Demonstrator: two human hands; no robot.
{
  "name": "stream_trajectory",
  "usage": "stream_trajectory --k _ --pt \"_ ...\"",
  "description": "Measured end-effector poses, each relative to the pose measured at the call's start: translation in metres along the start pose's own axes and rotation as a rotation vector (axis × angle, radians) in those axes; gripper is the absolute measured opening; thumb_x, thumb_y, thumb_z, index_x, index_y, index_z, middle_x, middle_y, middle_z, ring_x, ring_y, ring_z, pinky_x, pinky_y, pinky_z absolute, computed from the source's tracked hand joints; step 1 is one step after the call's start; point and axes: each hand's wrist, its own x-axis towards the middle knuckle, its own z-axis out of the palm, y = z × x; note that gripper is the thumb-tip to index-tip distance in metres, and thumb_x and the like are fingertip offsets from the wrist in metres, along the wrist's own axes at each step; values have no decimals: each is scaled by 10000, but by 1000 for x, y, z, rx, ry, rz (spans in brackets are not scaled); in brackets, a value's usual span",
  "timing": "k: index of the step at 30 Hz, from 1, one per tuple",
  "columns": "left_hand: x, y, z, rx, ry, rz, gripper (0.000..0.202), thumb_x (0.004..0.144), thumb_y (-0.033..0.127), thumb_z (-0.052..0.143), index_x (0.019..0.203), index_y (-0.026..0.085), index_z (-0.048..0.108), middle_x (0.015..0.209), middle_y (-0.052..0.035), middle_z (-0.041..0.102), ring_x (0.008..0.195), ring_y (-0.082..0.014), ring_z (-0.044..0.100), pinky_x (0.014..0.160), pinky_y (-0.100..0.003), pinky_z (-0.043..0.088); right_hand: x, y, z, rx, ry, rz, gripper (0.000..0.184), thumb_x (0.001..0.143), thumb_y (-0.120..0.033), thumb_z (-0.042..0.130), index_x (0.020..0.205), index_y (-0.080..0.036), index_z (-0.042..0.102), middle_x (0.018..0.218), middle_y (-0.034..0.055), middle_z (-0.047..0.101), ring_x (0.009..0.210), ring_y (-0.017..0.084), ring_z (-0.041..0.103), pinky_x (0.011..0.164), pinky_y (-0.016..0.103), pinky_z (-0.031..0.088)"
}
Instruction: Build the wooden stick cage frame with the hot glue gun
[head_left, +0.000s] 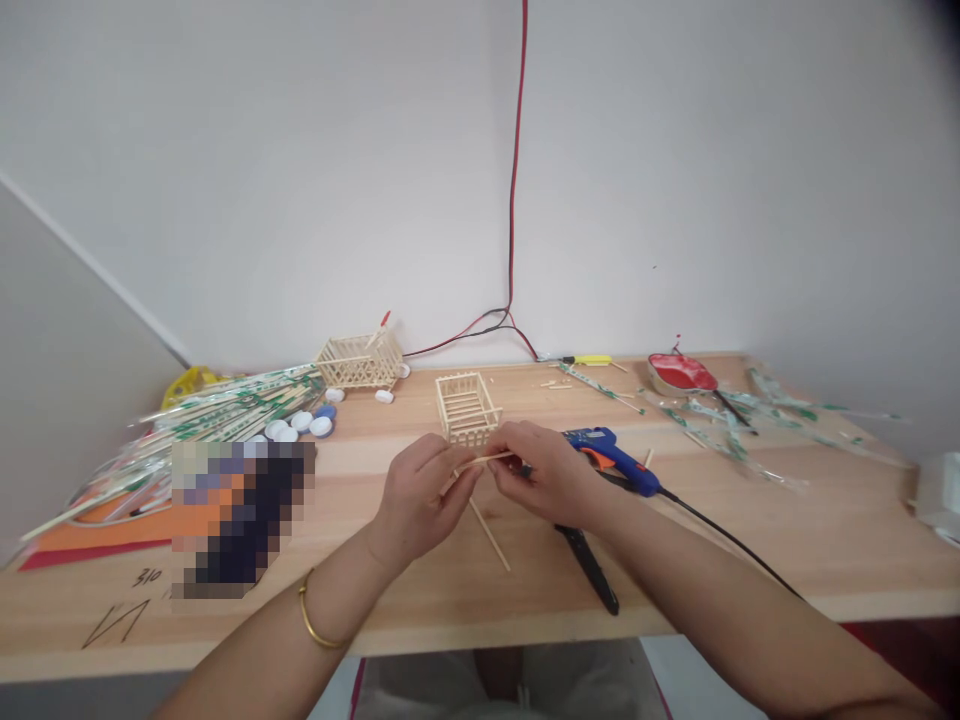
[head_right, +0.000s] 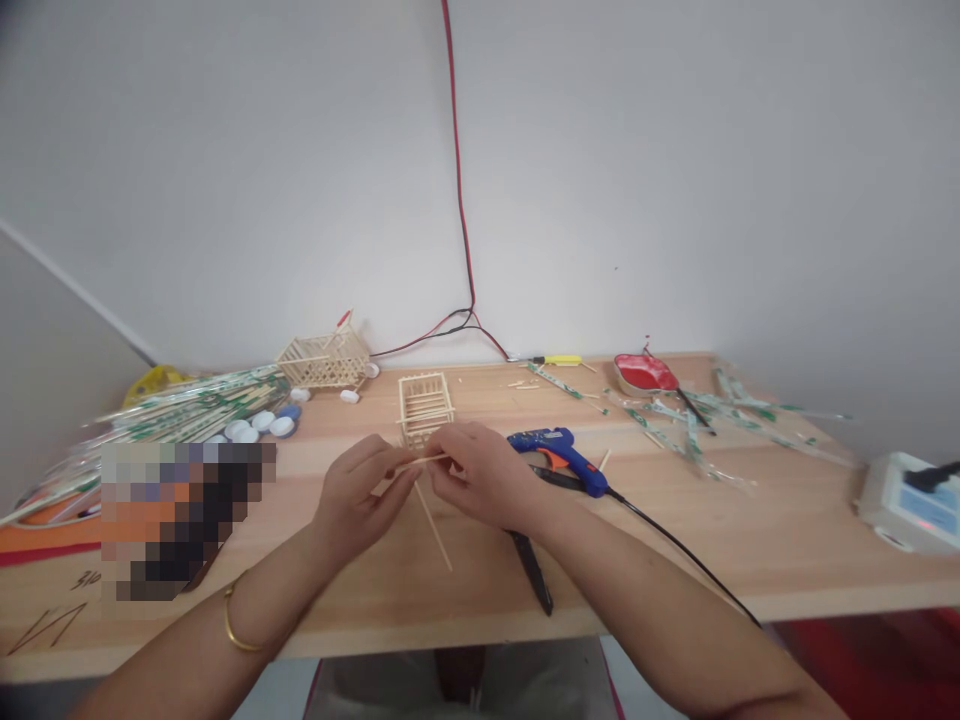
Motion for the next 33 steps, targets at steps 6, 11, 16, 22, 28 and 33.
stream_trajectory --k 6,11,16,22,28,33 --pt "1 5 4 18 21 11 147 795 133 552 929 164 604 686 -28 551 653 -140 505 578 -251 380 2 -5 2 -53 14 -24 81 755 -115 534 799 -180 553 679 4 572 648 137 494 621 246 368" --pt "1 8 5 33 26 1 67 783 121 551 813 172 581 659 -17 546 629 -131 495 570 -249 370 1 -4 5 -19 19 -6 85 740 -110 546 780 -184 560 670 -6 568 647 127 500 612 235 374" --pt "2 7 3 35 14 -4 57 780 125 542 758 171 566 635 -8 511 620 -127 480 556 -243 353 -2 -2 1 151 -6 150 242 738 -125 556 966 -204 536 680 -36 567 571 92 505 555 198 401" --pt "4 4 0 31 28 -11 61 779 125 533 740 168 552 620 -1 480 604 -120 455 542 -237 339 -3 2 -8 180 -15 135 178 768 -149 554 940 -195 571 701 -22 596 601 89 535 591 194 423" --pt "2 3 -1 8 -50 12 87 806 162 525 735 165 575 624 -8 481 603 -121 463 541 -238 346 -5 3 -22 102 -158 86 107 844 -226 538 832 -186 637 717 -3 655 635 103 560 588 203 397" --pt "1 -1 -3 -17 -38 -12 132 842 153 509 934 155 604 712 -44 559 669 -137 520 590 -250 411 -2 8 -26 121 -65 127 80 840 -213 562 809 -181 629 731 7 634 650 105 546 611 208 410"
